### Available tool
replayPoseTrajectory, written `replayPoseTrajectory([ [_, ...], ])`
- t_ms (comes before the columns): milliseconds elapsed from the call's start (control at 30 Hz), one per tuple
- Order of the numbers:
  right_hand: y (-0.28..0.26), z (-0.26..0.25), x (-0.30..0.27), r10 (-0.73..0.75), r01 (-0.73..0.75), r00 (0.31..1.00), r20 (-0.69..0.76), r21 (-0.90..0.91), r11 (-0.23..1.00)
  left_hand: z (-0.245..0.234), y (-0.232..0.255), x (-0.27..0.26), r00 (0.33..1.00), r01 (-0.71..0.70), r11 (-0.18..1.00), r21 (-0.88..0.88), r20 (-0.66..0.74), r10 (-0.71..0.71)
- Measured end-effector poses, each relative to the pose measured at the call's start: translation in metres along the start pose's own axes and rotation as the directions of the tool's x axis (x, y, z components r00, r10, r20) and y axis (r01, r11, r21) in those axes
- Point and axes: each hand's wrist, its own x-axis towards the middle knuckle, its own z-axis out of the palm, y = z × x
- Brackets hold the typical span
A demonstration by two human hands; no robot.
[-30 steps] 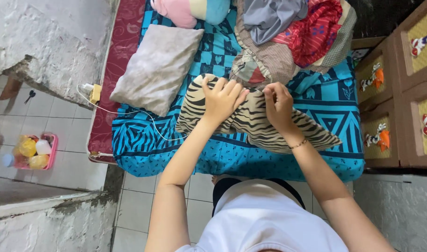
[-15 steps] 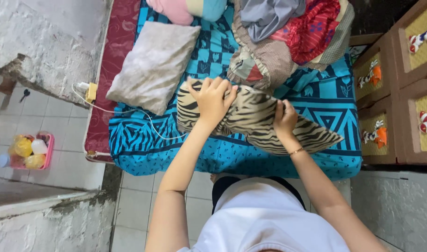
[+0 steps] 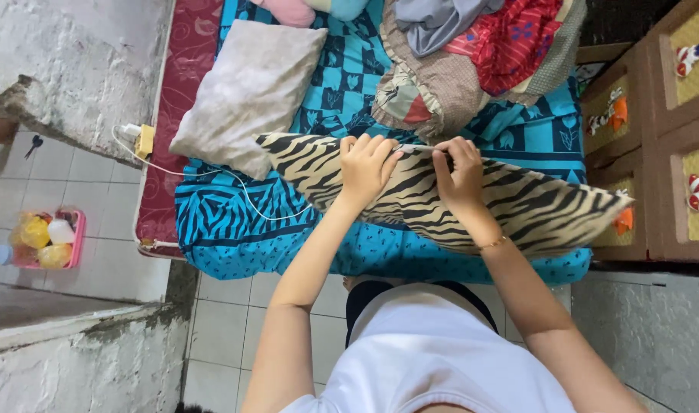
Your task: Folding a tiger-print pillowcase on a bed.
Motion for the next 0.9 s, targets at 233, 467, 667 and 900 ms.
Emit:
replayPoseTrajectory([
  [233, 0.058, -0.032, -0.034, -0.085, 0.109, 0.992, 0.094, -0.286, 0.952, -0.009, -0.005, -0.001, 0.998, 0.050, 0.999, -0.012, -0.028, -0.051],
  [467, 0.137, -0.055, -0.036, 0.027, 0.026, 0.996, 0.083, -0.576, 0.817, -0.020, -0.012, -0.005, 0.994, 0.078, 0.997, 0.000, -0.079, -0.078],
  [667, 0.135, -0.060, -0.037, -0.040, 0.122, 0.988, 0.148, -0.604, 0.788, -0.006, -0.045, -0.036, 0.984, 0.178, 0.983, 0.050, -0.026, -0.177],
  [900, 0.120, -0.038, -0.043, -0.063, 0.230, 0.962, 0.266, -0.662, 0.714, 0.034, -0.095, -0.125, 0.951, 0.290, 0.944, 0.157, 0.063, -0.303],
])
